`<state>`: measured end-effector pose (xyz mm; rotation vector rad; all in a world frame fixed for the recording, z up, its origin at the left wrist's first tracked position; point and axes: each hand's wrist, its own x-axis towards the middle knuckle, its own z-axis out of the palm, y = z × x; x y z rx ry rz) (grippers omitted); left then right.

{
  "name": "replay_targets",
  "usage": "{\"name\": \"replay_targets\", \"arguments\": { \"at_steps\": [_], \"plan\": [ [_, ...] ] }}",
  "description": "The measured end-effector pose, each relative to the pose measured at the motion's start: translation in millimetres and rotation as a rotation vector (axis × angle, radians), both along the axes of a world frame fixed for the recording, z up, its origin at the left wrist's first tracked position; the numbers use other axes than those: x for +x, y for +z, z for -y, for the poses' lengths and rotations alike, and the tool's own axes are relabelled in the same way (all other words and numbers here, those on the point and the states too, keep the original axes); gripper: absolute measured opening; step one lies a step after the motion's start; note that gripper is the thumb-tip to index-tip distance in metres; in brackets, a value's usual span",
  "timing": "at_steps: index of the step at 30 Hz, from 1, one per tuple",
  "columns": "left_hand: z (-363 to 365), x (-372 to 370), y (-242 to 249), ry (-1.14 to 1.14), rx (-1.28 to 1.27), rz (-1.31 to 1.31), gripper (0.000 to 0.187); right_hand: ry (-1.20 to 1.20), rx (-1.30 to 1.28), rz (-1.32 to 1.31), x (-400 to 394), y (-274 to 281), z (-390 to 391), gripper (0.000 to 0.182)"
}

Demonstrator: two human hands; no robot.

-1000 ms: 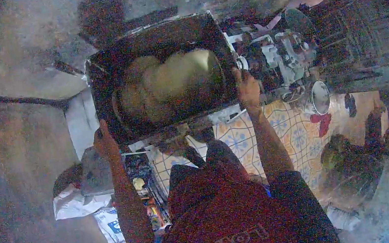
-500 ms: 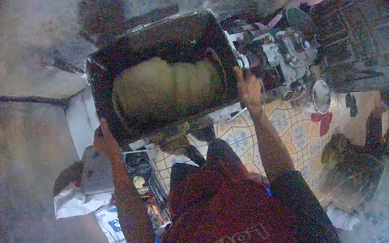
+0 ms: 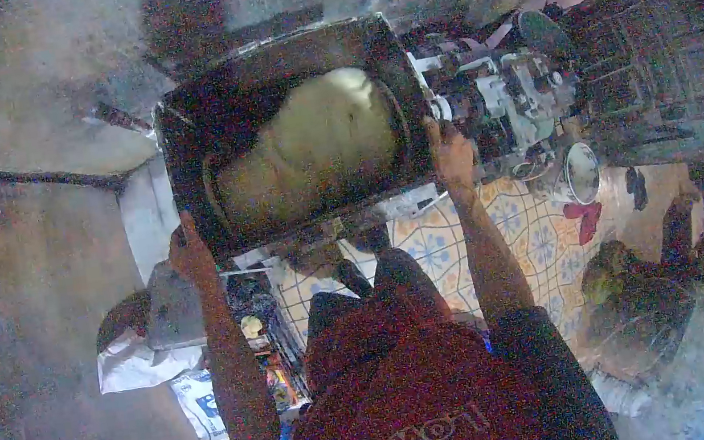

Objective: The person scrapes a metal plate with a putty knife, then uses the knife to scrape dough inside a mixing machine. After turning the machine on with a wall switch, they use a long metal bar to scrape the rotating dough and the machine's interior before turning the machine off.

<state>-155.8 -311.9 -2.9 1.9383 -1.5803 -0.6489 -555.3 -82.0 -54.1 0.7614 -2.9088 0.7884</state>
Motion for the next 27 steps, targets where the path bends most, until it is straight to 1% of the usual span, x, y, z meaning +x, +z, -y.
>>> {"name": "replay_targets", "arguments": {
  "at_steps": [1, 3, 4, 6, 7, 9, 12, 15, 16, 17, 19, 21, 22, 24, 27],
  "plan": [
    [-1, -1, 2, 0.011, 0.002, 0.027, 0.068, -0.020, 0.042, 0.038, -3, -6, -3, 0.061],
    [3, 2, -2, -0.018, 0.045, -0.018, 0.068, -0.063, 0.126, 0.113, 0, 7, 0, 0.065],
    [5, 4, -5, -0.033, 0.066, -0.040, 0.068, -0.041, 0.104, 0.143, 1, 15, 1, 0.065],
    [-1, -3, 11, -0.032, 0.042, -0.031, 0.066, 0.001, 0.059, 0.204, 16, 48, 10, 0.065],
    [-4, -5, 17, -0.032, 0.031, -0.027, 0.065, 0.015, 0.052, 0.196, 16, 46, 10, 0.064],
    [-1, -3, 10, -0.031, 0.018, -0.023, 0.063, 0.041, 0.038, 0.178, 14, 41, 8, 0.063],
    [0, -1, 4, -0.004, -0.008, -0.040, 0.062, -0.019, 0.109, 0.127, 13, 38, 9, 0.060],
    [-1, -2, 10, -0.031, 0.012, -0.103, 0.063, 0.069, -0.056, 0.173, 14, 43, 8, 0.058],
    [-2, -2, 12, -0.051, 0.027, -0.128, 0.064, 0.086, -0.055, 0.128, 12, 36, 6, 0.057],
    [0, 1, 6, -0.044, 0.027, -0.125, 0.064, 0.103, -0.052, 0.082, 6, 23, 3, 0.056],
    [5, 7, -13, -0.031, 0.026, -0.119, 0.065, 0.097, -0.026, 0.062, 5, 20, 3, 0.054],
    [1, 2, 0, -0.033, 0.009, -0.073, 0.066, 0.049, 0.024, 0.113, 9, 33, 8, 0.052],
    [0, -1, 4, -0.035, 0.000, -0.051, 0.066, 0.038, 0.039, 0.133, 7, 31, 7, 0.051],
    [2, 1, 0, -0.013, 0.023, -0.043, 0.065, 0.017, 0.068, 0.175, 5, 28, 7, 0.049],
    [2, -1, 5, -0.017, 0.056, -0.033, 0.065, 0.071, -0.069, 0.135, 12, 35, 7, 0.047]
  ]
}}
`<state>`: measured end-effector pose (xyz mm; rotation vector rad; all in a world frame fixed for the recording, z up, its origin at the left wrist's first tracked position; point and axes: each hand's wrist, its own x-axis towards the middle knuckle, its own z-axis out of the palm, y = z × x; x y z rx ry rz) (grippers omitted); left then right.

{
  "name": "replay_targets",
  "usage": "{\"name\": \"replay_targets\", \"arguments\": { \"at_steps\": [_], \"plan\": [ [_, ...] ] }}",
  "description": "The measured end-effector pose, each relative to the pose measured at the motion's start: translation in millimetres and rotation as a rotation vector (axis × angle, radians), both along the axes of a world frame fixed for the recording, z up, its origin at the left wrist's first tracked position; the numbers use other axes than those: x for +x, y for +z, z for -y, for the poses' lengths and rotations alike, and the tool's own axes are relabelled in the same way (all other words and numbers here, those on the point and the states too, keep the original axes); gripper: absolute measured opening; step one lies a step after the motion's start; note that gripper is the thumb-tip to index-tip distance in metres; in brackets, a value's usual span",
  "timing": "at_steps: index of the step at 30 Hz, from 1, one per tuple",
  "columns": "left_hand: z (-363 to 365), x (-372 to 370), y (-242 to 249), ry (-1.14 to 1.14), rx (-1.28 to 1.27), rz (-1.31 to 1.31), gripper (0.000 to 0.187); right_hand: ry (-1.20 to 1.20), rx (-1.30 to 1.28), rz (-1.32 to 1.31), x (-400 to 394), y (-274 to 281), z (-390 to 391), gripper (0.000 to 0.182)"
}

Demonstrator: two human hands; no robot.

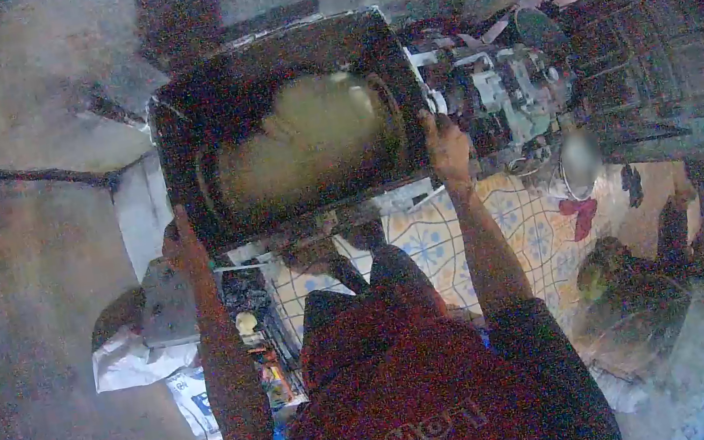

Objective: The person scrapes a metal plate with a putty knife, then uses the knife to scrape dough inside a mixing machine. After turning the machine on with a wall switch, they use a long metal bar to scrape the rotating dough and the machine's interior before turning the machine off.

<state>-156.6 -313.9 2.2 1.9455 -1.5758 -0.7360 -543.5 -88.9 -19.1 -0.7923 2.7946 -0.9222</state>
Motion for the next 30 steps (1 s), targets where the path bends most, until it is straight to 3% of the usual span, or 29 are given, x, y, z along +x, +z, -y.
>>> {"name": "replay_targets", "arguments": {
  "at_steps": [3, 9, 12, 15, 18, 21, 26, 30],
  "plan": [
    [-4, 2, -4, -0.051, -0.107, -0.006, 0.064, 0.040, 0.030, -0.079, -7, -13, -3, 0.045],
    [-2, -3, 4, 0.038, -0.006, 0.005, 0.062, 0.007, -0.052, 0.030, 6, 9, 0, 0.049],
    [-2, 0, 5, 0.002, -0.004, -0.042, 0.063, -0.046, 0.134, 0.033, -3, -3, 0, 0.049],
    [-1, 0, 3, -0.009, -0.003, -0.044, 0.064, 0.106, 0.103, -0.192, -8, -17, -6, 0.052],
    [2, 4, -7, 0.019, 0.011, -0.037, 0.065, -0.078, 0.132, 0.012, 1, 4, 4, 0.052],
    [0, 7, -14, -0.030, -0.077, -0.027, 0.065, -0.063, 0.085, 0.213, 11, 33, 7, 0.050],
    [-2, 2, -7, 0.001, -0.070, 0.059, 0.062, 0.029, -0.010, -0.100, -4, -12, -6, 0.050],
    [-3, 3, -7, -0.020, -0.107, 0.028, 0.062, 0.059, 0.092, -0.189, -12, -24, -11, 0.050]
  ]
}}
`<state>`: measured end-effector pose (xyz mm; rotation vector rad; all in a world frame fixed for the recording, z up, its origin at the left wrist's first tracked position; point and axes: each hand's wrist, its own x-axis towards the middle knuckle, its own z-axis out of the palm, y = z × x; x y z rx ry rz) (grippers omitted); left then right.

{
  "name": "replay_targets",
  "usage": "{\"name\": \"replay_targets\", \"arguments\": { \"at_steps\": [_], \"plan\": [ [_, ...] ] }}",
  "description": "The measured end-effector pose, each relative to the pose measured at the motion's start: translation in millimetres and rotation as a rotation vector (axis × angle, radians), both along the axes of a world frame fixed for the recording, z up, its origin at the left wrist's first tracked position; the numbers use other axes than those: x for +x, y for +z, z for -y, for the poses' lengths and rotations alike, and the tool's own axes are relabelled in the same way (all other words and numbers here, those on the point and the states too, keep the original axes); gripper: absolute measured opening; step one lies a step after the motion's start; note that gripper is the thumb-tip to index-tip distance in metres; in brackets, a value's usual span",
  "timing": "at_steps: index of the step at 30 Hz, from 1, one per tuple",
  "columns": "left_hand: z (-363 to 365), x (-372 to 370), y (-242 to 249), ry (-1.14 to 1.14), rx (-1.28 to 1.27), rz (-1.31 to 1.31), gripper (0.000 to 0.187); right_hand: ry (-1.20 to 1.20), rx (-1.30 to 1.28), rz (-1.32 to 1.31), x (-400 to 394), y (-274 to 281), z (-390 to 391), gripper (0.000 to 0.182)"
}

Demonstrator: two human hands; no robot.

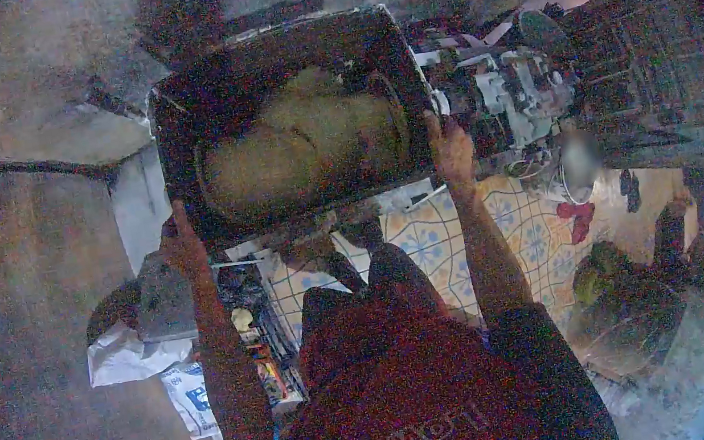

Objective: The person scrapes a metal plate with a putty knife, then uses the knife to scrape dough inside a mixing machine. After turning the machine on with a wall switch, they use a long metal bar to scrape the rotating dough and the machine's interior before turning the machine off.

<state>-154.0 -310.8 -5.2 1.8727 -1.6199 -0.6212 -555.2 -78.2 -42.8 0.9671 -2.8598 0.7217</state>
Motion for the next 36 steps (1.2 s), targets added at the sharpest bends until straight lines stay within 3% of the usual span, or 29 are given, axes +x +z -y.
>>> {"name": "replay_targets", "arguments": {
  "at_steps": [3, 7, 10, 12, 14, 16, 19, 21, 28, 32, 36],
  "plan": [
    [2, 3, -4, -0.008, 0.000, 0.029, 0.062, -0.006, -0.079, 0.150, 6, 18, 5, 0.048],
    [2, -2, 3, 0.056, 0.032, 0.018, 0.059, -0.033, -0.143, 0.172, 3, 2, 0, 0.050],
    [-3, -10, 22, 0.055, 0.078, -0.053, 0.058, -0.099, -0.116, 0.246, 13, 29, 13, 0.050],
    [1, -4, 8, 0.053, 0.069, -0.049, 0.060, -0.161, -0.072, 0.323, 19, 39, 15, 0.049],
    [3, -3, 4, 0.056, 0.068, -0.045, 0.061, 0.058, 0.209, -0.167, -2, -3, -2, 0.048],
    [1, -4, 8, 0.064, 0.077, -0.039, 0.061, 0.104, 0.286, -0.241, -8, -16, -6, 0.049],
    [1, -3, 2, 0.077, 0.037, -0.042, 0.062, -0.044, 0.104, 0.166, -1, 9, 3, 0.053],
    [3, 0, -3, 0.063, 0.040, -0.040, 0.063, -0.075, -0.005, 0.299, 4, 20, 8, 0.057],
    [3, -1, 6, 0.059, 0.149, -0.056, 0.063, 0.031, -0.065, 0.123, 3, 7, 0, 0.064],
    [2, -1, 8, 0.028, 0.090, -0.045, 0.062, 0.048, -0.086, 0.098, 1, 4, 2, 0.062],
    [5, 1, 1, 0.013, 0.026, -0.010, 0.059, -0.174, 0.087, 0.223, 6, 21, 12, 0.060]
  ]
}}
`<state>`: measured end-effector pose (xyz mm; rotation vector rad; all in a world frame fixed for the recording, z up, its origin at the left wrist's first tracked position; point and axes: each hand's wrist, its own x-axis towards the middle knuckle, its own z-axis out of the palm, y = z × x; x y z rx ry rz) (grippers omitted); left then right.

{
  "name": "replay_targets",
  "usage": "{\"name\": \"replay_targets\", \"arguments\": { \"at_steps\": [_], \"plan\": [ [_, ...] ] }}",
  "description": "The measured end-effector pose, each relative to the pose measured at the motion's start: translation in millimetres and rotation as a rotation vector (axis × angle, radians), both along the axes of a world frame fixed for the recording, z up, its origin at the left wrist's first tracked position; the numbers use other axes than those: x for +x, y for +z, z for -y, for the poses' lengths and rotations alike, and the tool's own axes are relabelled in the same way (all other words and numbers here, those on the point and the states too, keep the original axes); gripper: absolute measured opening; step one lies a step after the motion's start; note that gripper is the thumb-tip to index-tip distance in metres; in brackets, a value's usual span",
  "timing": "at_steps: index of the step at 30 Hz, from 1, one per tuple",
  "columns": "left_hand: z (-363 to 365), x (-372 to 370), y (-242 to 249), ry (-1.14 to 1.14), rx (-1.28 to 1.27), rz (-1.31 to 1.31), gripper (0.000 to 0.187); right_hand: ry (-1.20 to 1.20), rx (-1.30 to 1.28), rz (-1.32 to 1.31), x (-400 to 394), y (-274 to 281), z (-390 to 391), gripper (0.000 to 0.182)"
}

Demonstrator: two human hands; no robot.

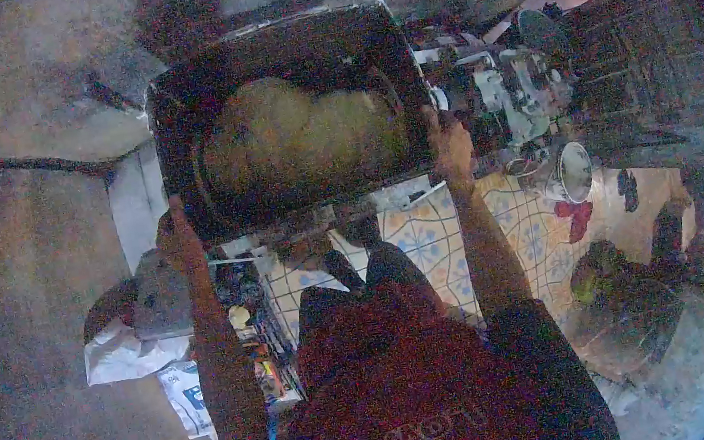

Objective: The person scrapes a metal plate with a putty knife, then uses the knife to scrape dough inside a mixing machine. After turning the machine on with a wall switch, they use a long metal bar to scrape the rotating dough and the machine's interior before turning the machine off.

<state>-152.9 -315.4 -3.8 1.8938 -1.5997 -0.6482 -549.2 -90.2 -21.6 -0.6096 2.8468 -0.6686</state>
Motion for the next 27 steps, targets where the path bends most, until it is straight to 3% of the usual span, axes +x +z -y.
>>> {"name": "replay_targets", "arguments": {
  "at_steps": [4, 8, 12, 13, 18, 20, 22, 24, 27],
  "plan": [
    [-6, -7, 12, 0.015, 0.009, -0.049, 0.057, -0.004, -0.048, 0.019, 2, 5, 2, 0.059],
    [0, 3, -13, 0.009, -0.036, -0.026, 0.057, 0.058, -0.092, -0.070, 0, -3, -2, 0.061],
    [-3, -3, 3, 0.030, 0.030, -0.031, 0.057, -0.044, -0.021, 0.152, 4, 18, 8, 0.065],
    [-4, -5, 9, 0.024, 0.026, -0.019, 0.057, -0.024, -0.045, 0.107, 4, 17, 7, 0.064],
    [7, 11, -30, -0.022, -0.039, -0.280, 0.060, -0.007, -0.069, 0.072, 17, 31, 8, 0.063],
    [8, 15, -39, -0.013, -0.006, -0.257, 0.060, 0.062, -0.098, 0.047, 5, 10, 1, 0.060],
    [1, 1, -1, 0.007, 0.057, -0.056, 0.062, 0.104, -0.133, 0.002, 5, 8, 0, 0.057],
    [5, 5, -15, 0.042, 0.035, 0.021, 0.063, 0.117, -0.173, -0.061, 15, 24, 6, 0.054],
    [6, 8, -23, 0.012, -0.008, 0.070, 0.064, -0.018, -0.026, 0.088, 10, 24, 9, 0.053]
  ]
}}
